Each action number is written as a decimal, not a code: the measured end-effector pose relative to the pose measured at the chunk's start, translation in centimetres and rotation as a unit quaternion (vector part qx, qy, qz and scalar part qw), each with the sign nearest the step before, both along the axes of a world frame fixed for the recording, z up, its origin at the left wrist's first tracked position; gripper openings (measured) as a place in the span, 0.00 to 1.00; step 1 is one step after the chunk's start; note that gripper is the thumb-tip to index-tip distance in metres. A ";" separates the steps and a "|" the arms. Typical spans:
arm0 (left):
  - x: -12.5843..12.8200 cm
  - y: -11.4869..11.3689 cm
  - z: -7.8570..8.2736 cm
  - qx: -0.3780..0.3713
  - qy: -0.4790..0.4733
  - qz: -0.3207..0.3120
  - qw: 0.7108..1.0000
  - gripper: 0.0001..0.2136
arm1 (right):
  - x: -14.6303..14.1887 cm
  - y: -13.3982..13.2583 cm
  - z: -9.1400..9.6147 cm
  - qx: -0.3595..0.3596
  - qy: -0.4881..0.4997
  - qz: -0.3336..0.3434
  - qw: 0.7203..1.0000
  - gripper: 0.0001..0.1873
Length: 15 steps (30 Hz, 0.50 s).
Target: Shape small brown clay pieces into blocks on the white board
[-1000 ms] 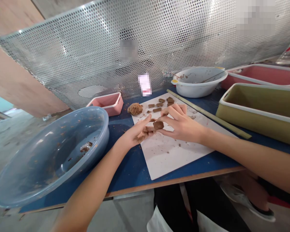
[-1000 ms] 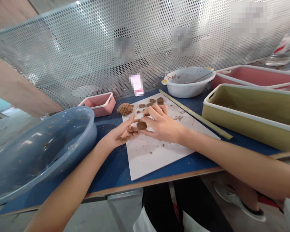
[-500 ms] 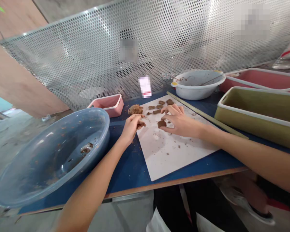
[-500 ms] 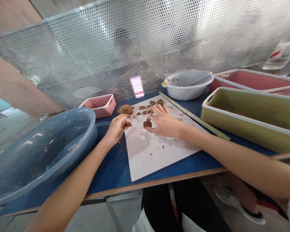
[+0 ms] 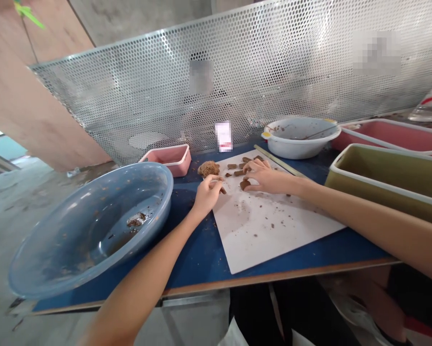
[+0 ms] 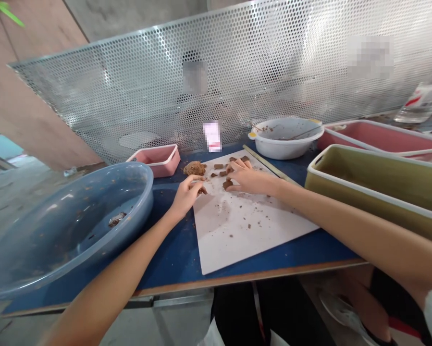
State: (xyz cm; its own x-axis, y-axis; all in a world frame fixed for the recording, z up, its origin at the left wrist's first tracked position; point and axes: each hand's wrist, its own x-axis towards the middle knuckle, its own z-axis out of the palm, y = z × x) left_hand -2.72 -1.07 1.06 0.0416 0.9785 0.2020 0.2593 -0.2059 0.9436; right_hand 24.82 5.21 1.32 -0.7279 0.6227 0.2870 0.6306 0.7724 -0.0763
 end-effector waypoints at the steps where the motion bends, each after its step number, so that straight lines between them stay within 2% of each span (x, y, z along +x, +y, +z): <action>1: 0.0 0.0 0.0 0.001 0.003 0.000 1.000 0.08 | 0.1 0.0 -0.1 0.004 -0.003 0.004 1.000 0.22; 5: 0.1 -0.1 -0.1 0.010 0.035 -0.004 0.999 0.07 | 1.0 -0.6 0.5 0.026 0.010 -0.004 1.000 0.24; 9: -0.1 -0.3 -0.3 0.069 0.122 -0.014 0.990 0.08 | 2.7 -1.7 1.8 0.047 0.029 -0.040 0.998 0.24; 11: -0.2 -0.3 -0.3 0.132 0.183 -0.025 0.974 0.09 | 3.4 -2.3 2.1 0.055 0.022 -0.034 0.998 0.22; 15: 0.5 0.3 -0.3 0.270 0.299 -0.071 0.913 0.11 | 3.3 -3.0 1.7 0.072 0.004 -0.005 0.997 0.20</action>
State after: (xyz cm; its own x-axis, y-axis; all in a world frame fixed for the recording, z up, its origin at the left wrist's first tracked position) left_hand -2.22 -0.73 0.77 0.4200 0.7197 0.5529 0.6293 -0.6699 0.3940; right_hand 28.14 2.20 3.05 -0.7186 0.5823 0.3803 0.6386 0.7690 0.0291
